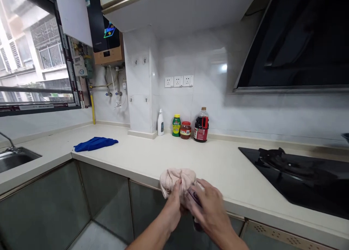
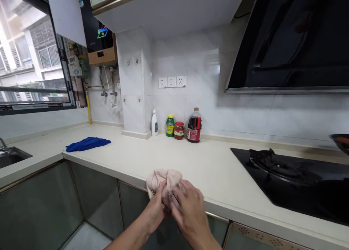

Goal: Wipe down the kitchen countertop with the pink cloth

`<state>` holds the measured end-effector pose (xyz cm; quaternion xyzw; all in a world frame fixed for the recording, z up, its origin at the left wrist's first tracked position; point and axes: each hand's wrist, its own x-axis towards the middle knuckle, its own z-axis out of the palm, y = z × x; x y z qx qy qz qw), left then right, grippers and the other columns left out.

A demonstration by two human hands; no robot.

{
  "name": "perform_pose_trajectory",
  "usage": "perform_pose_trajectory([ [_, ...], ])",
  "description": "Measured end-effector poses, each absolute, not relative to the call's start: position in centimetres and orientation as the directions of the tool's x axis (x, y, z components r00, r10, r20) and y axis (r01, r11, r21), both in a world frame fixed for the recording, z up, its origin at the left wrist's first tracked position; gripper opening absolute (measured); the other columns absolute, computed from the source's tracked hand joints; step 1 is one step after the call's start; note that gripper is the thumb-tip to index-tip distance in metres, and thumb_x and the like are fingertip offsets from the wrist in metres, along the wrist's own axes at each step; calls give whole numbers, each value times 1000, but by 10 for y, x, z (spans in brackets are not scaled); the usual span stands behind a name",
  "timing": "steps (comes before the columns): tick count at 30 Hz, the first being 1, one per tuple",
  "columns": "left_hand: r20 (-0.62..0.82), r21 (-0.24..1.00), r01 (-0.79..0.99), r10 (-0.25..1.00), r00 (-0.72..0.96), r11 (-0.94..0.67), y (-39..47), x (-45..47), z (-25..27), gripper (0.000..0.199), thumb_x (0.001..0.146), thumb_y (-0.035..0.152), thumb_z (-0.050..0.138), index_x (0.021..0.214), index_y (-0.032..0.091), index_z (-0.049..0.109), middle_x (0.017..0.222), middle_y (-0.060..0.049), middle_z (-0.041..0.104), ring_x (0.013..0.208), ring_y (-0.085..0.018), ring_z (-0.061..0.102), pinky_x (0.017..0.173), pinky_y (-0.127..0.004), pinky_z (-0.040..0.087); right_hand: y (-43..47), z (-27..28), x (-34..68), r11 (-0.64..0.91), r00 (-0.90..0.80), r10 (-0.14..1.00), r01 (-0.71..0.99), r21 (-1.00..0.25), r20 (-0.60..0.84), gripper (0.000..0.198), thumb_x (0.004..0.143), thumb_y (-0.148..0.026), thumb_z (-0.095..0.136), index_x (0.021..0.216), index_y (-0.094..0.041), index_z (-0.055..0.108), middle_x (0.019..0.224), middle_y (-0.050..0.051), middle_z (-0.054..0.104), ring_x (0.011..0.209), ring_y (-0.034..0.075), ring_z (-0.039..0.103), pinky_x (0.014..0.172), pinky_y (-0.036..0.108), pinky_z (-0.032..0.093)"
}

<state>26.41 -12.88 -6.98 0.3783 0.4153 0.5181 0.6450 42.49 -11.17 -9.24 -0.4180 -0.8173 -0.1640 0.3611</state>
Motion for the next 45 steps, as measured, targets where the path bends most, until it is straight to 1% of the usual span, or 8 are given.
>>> perform_pose_trajectory([
  [3, -108, 941, -297, 974, 197, 164, -133, 233, -73, 82, 85, 80, 45, 152, 32, 41, 144, -10, 58, 116, -26, 64, 91, -37, 51, -100, -77, 378, 628, -569, 658, 776, 57, 492, 75, 75, -27, 77, 144, -29, 49, 154, 14, 40, 142, 40, 33, 113, 59, 29],
  [7, 42, 982, 186, 999, -9, -40, -138, 173, -79, 87, 77, 75, 60, 145, 22, 51, 111, -10, 74, 92, -24, 69, 85, -37, 52, -75, -63, 338, 594, -574, 741, 803, 58, 348, 94, 71, -30, 86, 152, -25, 38, 154, 17, 39, 139, 46, 34, 110, 66, 31],
  [12, 524, 706, 654, 821, -225, -272, -102, 116, -46, 54, 88, 58, 48, 123, 20, 65, 109, -8, 73, 102, -25, 67, 94, -39, 51, -62, -45, 298, 694, -676, 651, 714, 90, 344, 93, 77, -41, 86, 152, -24, 34, 155, 14, 38, 139, 46, 31, 108, 71, 34],
  [16, 558, 466, 874, 812, -169, -138, -44, 107, -18, 44, 89, 45, 41, 110, 19, 71, 119, -12, 70, 119, -28, 60, 107, -42, 45, -54, -44, 291, 705, -673, 644, 707, 59, 364, 94, 74, -43, 90, 150, -27, 36, 156, 10, 38, 140, 47, 29, 107, 72, 35],
  [24, 376, 280, 959, 916, -141, 33, -15, 96, -25, 46, 90, 49, 43, 111, 23, 75, 129, -14, 65, 128, -38, 50, 107, -56, 37, -63, -69, 415, 569, -520, 768, 822, -24, 374, 94, 73, -37, 90, 151, -35, 38, 159, 5, 34, 143, 42, 28, 112, 66, 30],
  [35, 329, 196, 979, 936, -125, 62, -20, 105, -26, 50, 91, 56, 40, 119, 28, 71, 133, -11, 62, 128, -33, 50, 108, -50, 36, -109, -115, 644, 177, -282, 792, 955, 239, 541, 78, 71, -15, 75, 143, -32, 52, 157, 2, 39, 141, 36, 34, 105, 52, 38],
  [40, 325, 186, 981, 939, -111, 52, -19, 110, -24, 54, 89, 61, 42, 120, 27, 70, 134, -13, 61, 127, -35, 51, 106, -51, 37, -110, -108, 607, 170, -229, 828, 973, 159, 512, 67, 78, -16, 67, 141, -35, 54, 154, -1, 44, 139, 35, 36, 104, 53, 35],
  [45, 339, 206, 978, 935, -108, 39, -20, 110, -24, 53, 89, 61, 43, 119, 28, 71, 137, -12, 60, 130, -33, 49, 108, -51, 36, -93, -75, 470, 425, -389, 844, 905, -17, 369, 62, 89, -28, 63, 147, -37, 46, 158, -2, 37, 142, 35, 32, 112, 57, 27],
])
